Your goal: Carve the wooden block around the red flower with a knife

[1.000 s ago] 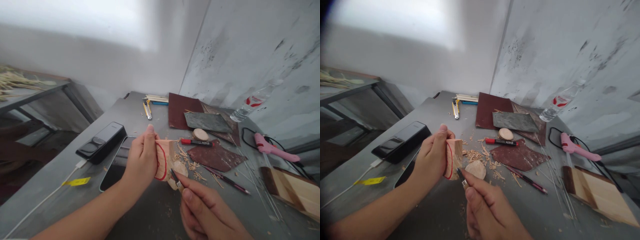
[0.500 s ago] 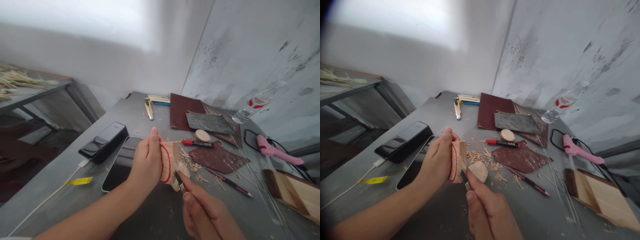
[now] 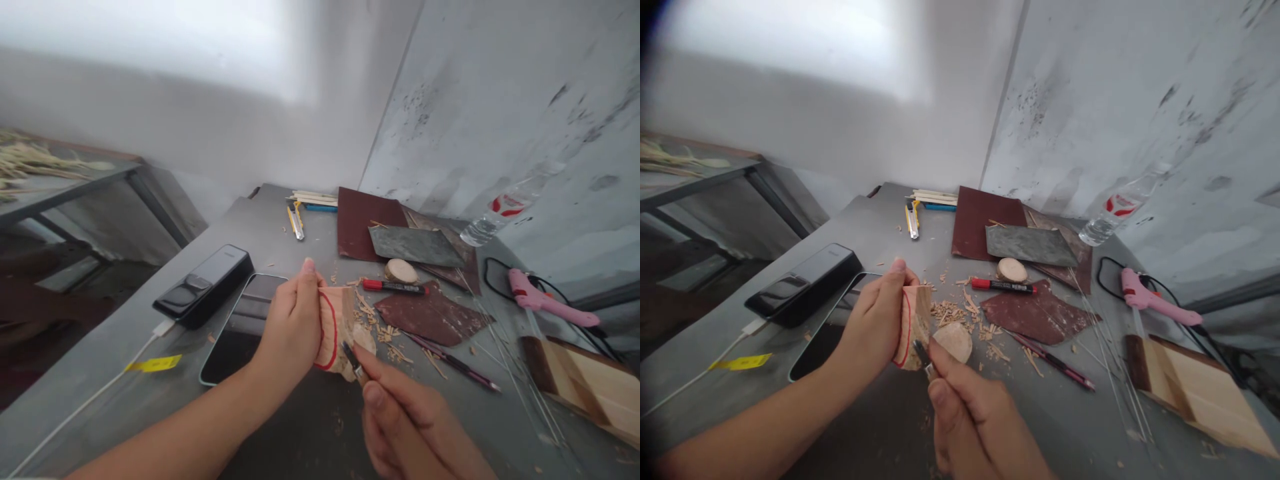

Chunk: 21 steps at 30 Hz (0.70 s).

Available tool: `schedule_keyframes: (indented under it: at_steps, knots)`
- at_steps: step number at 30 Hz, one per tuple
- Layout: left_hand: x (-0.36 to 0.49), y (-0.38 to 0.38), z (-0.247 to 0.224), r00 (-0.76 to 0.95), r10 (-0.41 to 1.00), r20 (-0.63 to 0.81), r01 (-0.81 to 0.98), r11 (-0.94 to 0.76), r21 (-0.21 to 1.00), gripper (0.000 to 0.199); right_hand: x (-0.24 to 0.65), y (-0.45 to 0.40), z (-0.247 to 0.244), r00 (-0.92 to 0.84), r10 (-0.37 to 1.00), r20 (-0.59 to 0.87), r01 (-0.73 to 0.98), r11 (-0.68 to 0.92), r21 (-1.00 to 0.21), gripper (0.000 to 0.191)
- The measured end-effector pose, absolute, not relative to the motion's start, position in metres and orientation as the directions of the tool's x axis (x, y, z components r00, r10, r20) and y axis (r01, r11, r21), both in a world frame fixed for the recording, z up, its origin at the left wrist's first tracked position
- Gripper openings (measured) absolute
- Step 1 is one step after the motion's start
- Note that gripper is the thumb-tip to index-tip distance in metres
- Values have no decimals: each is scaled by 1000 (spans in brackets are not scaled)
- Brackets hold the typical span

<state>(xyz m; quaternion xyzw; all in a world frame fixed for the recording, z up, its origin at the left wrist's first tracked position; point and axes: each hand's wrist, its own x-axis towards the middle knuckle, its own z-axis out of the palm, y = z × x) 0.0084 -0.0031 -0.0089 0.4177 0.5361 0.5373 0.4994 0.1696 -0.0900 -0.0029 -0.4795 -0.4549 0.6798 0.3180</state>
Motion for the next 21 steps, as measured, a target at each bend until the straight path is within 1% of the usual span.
schedule_keyframes:
  at_steps: [2, 3, 5, 8, 10, 13, 15, 18, 21]
  knots:
    - [8, -2, -7, -104, 980, -167, -185, 146, 972, 53, 170, -89, -1, -379, 842, -384, -89, -446, -890, 67]
    - [8, -2, -7, -79, 977, -200, -228, 177, 957, 53, 171, -88, 0, -396, 840, -370, -131, -451, -883, 64]
    - [7, -1, -6, -43, 970, -239, -290, 217, 932, 50, 173, -87, 2, -402, 859, -317, -160, -407, -900, 60]
    - [6, 0, -6, -53, 960, -276, -359, 240, 902, 47, 176, -87, 5, -401, 876, -268, -98, -332, -938, 58]
    - [5, 1, -6, -49, 949, -311, -421, 263, 868, 46, 177, -88, 7, -390, 878, -277, -36, -316, -948, 58]
    - [6, 3, -7, 44, 932, -361, -510, 331, 794, 49, 176, -90, 9, -351, 881, -317, 15, -333, -943, 63]
    - [7, 3, -7, 77, 921, -383, -537, 362, 762, 51, 174, -92, 10, -334, 883, -329, 27, -340, -940, 67]
    - [9, 1, -5, 19, 921, -390, -516, 343, 785, 49, 172, -93, 9, -356, 872, -336, 20, -352, -936, 69]
    - [10, -1, -3, -14, 925, -381, -490, 326, 809, 50, 173, -95, 4, -403, 848, -344, -96, -413, -906, 68]
